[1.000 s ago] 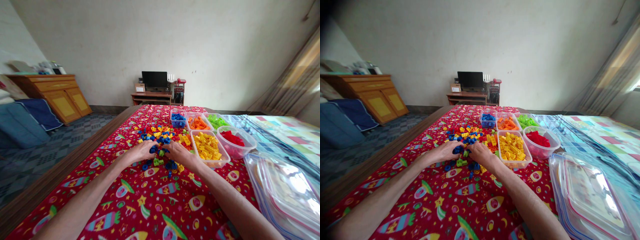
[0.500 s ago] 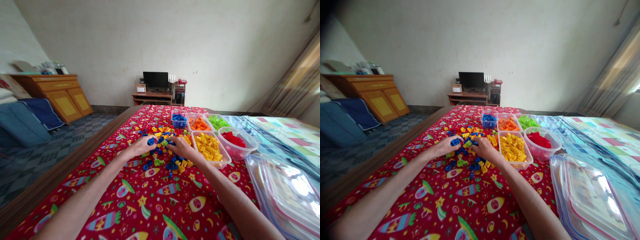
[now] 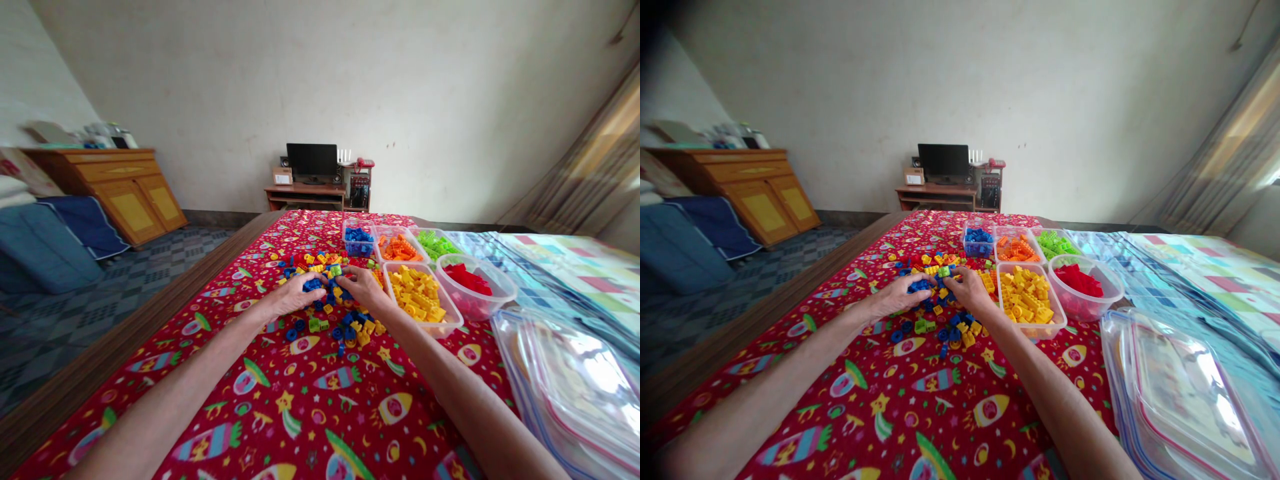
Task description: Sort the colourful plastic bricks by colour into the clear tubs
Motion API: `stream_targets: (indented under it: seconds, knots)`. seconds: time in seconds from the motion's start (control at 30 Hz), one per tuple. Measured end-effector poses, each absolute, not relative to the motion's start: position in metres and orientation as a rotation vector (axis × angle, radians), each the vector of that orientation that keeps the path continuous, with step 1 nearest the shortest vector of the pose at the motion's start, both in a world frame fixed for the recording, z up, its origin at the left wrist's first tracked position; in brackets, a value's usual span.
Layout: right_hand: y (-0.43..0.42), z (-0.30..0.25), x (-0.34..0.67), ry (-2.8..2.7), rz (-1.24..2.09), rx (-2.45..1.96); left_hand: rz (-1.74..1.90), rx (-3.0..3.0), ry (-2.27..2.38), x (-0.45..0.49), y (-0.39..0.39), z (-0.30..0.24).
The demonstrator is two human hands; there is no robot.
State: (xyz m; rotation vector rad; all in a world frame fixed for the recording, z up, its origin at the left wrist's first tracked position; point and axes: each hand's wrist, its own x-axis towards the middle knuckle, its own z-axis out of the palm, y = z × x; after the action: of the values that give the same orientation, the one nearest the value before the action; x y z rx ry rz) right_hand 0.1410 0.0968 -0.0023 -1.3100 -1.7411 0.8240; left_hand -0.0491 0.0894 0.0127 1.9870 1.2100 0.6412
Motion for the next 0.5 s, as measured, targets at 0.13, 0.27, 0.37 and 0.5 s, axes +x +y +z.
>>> stream_targets:
  seconds: [0.13,0.27,0.37,0.5]
  knots:
    - [0.093,-0.006,0.132,-1.693,0.500,-1.371,0.647,1.858,1.221,-0.034,0.077,0.007]
    - [0.088,-0.010,0.127,-1.766,0.342,-1.330,0.727,1.841,1.245,-0.029,0.076,-0.001]
    - [0.088,-0.009,0.127,-1.757,0.357,-1.331,0.715,1.988,1.278,-0.031,0.083,-0.008]
    - [0.090,-0.002,0.130,-1.710,0.418,-1.424,0.673,2.275,1.437,-0.039,0.093,-0.011]
